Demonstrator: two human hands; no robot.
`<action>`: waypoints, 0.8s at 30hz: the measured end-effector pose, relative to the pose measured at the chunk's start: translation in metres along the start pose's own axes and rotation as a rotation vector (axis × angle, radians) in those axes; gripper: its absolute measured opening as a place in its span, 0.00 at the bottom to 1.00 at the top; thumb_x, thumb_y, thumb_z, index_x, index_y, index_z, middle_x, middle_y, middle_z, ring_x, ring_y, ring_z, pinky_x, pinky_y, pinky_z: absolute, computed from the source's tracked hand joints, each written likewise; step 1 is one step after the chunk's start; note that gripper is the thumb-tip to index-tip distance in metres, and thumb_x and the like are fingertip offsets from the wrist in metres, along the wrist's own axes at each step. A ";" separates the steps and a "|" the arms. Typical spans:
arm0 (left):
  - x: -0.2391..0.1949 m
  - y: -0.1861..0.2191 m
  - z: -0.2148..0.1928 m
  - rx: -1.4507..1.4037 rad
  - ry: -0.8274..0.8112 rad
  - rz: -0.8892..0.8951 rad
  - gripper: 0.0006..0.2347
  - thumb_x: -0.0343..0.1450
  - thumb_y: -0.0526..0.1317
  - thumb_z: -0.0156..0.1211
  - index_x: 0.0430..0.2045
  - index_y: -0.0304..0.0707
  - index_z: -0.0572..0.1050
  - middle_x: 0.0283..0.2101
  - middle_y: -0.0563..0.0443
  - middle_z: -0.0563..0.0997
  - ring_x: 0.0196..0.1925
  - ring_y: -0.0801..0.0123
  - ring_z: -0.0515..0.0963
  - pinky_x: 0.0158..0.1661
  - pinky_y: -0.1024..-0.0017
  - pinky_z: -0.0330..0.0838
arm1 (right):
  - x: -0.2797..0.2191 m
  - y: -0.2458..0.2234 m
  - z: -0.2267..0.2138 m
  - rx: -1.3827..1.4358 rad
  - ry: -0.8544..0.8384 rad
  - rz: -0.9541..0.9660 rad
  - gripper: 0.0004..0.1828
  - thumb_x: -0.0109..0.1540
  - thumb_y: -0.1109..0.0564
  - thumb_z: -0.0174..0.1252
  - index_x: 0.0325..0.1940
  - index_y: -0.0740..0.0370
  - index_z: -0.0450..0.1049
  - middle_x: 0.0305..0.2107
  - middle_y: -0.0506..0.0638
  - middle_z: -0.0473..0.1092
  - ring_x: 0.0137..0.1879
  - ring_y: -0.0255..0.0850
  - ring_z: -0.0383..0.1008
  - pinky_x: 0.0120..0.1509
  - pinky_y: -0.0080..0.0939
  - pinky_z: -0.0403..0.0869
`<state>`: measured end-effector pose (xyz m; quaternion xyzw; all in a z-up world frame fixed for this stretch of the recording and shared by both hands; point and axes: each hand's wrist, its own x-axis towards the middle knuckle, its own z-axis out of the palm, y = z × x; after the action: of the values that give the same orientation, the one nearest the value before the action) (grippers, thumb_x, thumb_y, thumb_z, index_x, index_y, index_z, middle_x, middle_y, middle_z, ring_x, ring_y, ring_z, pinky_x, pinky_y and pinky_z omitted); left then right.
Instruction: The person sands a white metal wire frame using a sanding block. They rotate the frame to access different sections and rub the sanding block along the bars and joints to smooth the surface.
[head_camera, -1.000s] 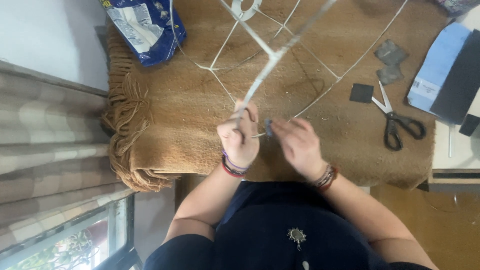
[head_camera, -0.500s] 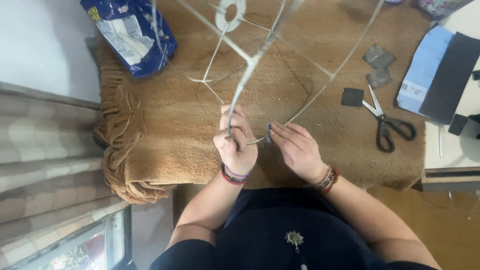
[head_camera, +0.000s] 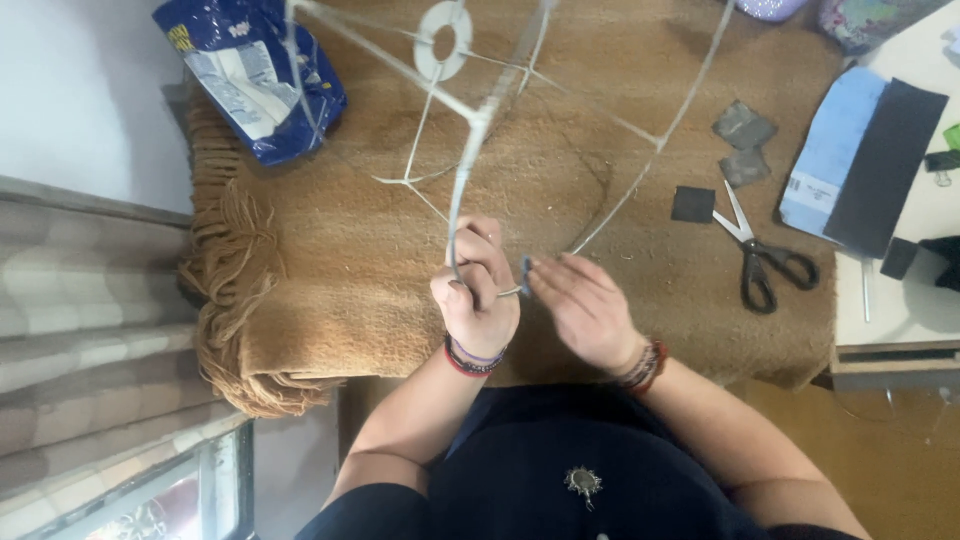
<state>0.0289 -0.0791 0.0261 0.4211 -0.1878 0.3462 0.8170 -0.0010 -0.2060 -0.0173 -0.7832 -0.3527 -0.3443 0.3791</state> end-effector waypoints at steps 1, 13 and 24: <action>-0.003 -0.003 -0.005 0.001 -0.011 -0.016 0.27 0.78 0.54 0.44 0.03 0.50 0.55 0.21 0.54 0.57 0.34 0.60 0.58 0.38 0.68 0.57 | -0.001 0.006 -0.002 -0.032 -0.013 -0.002 0.17 0.71 0.60 0.46 0.50 0.67 0.81 0.48 0.60 0.79 0.51 0.51 0.82 0.61 0.54 0.77; 0.003 -0.011 0.000 -0.034 -0.017 0.010 0.27 0.79 0.52 0.41 0.04 0.51 0.53 0.22 0.55 0.57 0.34 0.61 0.59 0.40 0.66 0.57 | 0.008 -0.001 -0.002 -0.047 -0.010 -0.024 0.16 0.70 0.60 0.47 0.50 0.67 0.80 0.46 0.60 0.79 0.50 0.52 0.82 0.60 0.55 0.77; 0.008 0.017 -0.003 -0.059 -0.193 -0.149 0.28 0.74 0.56 0.51 0.01 0.45 0.62 0.17 0.48 0.68 0.33 0.54 0.68 0.41 0.63 0.64 | -0.013 0.031 0.001 -0.007 -0.073 -0.051 0.09 0.67 0.61 0.56 0.43 0.64 0.82 0.35 0.54 0.79 0.37 0.48 0.81 0.46 0.50 0.81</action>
<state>0.0220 -0.0660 0.0386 0.4409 -0.2441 0.2369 0.8306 0.0177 -0.2232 -0.0390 -0.7874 -0.3846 -0.3265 0.3543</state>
